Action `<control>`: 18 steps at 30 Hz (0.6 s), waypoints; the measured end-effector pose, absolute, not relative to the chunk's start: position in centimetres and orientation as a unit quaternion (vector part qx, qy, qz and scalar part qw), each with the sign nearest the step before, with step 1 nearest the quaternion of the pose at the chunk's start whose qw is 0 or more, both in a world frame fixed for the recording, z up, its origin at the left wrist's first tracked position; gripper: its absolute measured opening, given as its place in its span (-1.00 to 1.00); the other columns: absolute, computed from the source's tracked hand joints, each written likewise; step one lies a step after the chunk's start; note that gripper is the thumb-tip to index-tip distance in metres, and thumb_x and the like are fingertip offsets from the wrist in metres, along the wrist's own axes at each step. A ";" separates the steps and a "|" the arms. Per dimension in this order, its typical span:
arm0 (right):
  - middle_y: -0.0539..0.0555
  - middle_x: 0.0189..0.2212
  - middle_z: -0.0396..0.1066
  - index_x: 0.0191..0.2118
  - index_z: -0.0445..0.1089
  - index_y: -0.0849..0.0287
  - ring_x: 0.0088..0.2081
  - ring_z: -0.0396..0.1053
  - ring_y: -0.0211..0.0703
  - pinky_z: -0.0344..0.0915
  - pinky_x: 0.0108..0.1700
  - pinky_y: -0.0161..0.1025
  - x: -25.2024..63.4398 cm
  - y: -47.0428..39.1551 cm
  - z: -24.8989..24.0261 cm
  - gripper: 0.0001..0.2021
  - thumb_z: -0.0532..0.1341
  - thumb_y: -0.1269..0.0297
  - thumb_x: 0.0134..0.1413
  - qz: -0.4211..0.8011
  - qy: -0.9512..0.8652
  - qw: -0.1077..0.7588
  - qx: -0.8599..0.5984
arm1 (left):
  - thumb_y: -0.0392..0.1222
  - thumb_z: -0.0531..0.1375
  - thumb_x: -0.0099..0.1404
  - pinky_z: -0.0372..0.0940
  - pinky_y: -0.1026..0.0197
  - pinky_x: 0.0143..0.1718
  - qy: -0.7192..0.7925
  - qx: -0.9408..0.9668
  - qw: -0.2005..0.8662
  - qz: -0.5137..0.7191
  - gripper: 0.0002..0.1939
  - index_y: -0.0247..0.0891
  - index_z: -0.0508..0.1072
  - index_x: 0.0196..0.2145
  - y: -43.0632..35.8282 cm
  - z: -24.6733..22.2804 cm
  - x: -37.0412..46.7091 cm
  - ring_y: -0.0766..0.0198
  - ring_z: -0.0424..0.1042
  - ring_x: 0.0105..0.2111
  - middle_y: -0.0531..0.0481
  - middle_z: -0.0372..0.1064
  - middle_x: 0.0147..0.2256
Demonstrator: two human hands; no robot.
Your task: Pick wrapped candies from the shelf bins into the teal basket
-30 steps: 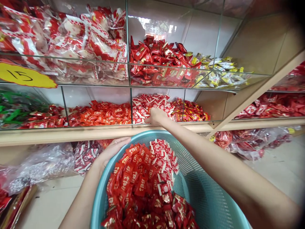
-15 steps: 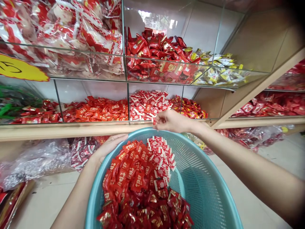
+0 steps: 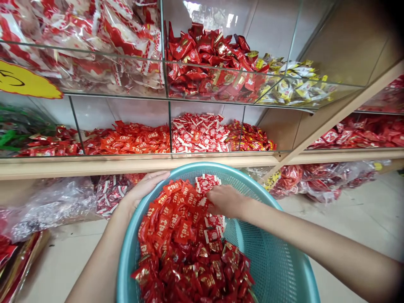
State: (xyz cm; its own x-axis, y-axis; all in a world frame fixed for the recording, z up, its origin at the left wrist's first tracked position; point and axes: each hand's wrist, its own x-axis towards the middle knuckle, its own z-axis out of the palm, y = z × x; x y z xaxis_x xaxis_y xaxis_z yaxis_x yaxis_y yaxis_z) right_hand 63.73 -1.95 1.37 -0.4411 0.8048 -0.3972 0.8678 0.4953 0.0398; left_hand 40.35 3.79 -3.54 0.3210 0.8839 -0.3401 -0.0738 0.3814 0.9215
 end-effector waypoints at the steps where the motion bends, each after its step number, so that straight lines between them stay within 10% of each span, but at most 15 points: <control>1: 0.25 -0.31 0.47 -0.27 0.49 0.24 -0.27 0.42 0.02 0.19 -0.38 -0.20 63.5 -2.0 1.2 -0.78 0.28 0.19 0.01 -0.070 0.844 0.183 0.500 | -0.03 0.33 0.04 0.34 0.19 -0.16 0.466 0.428 0.692 0.347 -0.60 -0.18 0.55 -0.14 3.8 -3.5 40.3 0.16 0.53 -0.31 -0.05 0.57 -0.22; 12: 0.14 -0.41 0.45 -0.37 0.44 0.17 -0.33 0.37 -0.10 0.13 -0.36 -0.24 64.5 7.4 7.0 -0.74 0.10 0.13 0.14 0.025 0.773 -0.123 0.621 | -0.05 0.33 0.05 0.36 0.25 -0.31 0.462 0.399 0.715 0.342 -0.64 -0.20 0.56 -0.17 3.8 -3.5 40.3 0.22 0.53 -0.41 -0.03 0.59 -0.31; 18: 0.30 -0.26 0.46 -0.25 0.43 0.25 -0.22 0.41 0.03 0.22 -0.29 -0.18 62.1 11.8 4.8 -0.56 0.08 -0.06 0.09 0.009 0.689 -0.144 0.710 | -0.11 0.33 0.06 0.32 0.31 -0.27 0.459 0.409 0.704 0.354 -0.70 -0.20 0.58 -0.21 3.7 -3.0 40.3 0.28 0.52 -0.38 0.01 0.59 -0.31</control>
